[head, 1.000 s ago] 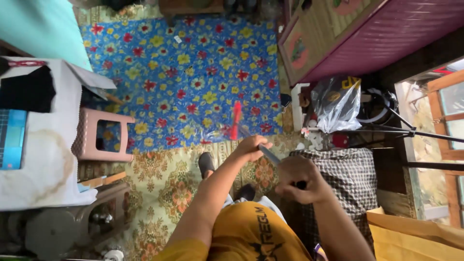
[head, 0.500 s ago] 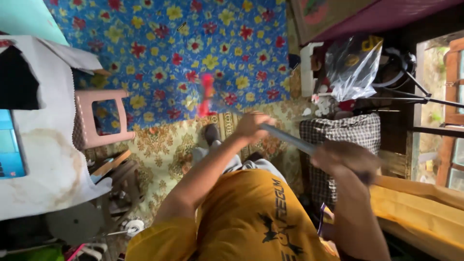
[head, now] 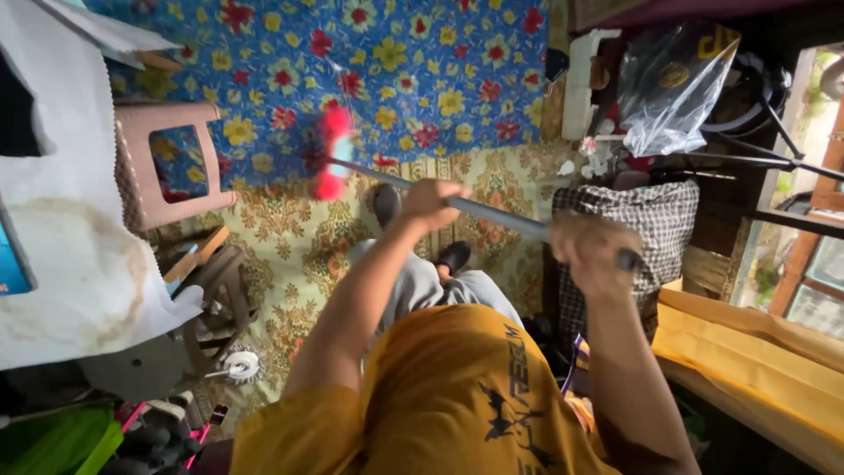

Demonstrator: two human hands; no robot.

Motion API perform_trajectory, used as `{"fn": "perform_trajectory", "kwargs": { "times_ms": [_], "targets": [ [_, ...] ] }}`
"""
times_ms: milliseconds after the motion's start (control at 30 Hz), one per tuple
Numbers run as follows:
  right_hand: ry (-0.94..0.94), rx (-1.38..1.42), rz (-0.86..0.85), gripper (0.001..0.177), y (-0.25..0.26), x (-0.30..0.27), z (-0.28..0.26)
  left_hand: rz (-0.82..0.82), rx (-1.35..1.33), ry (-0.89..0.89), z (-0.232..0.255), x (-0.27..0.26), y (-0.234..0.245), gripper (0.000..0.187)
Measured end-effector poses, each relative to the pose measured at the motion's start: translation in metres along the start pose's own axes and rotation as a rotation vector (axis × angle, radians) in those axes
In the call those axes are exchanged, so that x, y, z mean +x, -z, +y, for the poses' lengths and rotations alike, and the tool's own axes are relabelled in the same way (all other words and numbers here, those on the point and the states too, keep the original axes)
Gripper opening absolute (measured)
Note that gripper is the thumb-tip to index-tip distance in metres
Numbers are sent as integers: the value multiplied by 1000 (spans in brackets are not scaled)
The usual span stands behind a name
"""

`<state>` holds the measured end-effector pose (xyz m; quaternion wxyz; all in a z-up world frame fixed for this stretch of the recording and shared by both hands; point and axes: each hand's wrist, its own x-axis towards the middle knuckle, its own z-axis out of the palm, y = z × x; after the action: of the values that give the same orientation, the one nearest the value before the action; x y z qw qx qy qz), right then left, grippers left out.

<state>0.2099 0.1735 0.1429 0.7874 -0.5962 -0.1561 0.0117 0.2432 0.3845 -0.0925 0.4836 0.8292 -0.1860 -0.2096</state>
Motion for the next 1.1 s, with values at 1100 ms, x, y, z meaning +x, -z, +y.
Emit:
{"fn": "perform_trajectory", "kwargs": {
  "times_ms": [1100],
  "targets": [
    [275, -290, 48, 17, 15, -308, -185, -118, -109, -17, 212, -134, -199, 46]
  ]
}}
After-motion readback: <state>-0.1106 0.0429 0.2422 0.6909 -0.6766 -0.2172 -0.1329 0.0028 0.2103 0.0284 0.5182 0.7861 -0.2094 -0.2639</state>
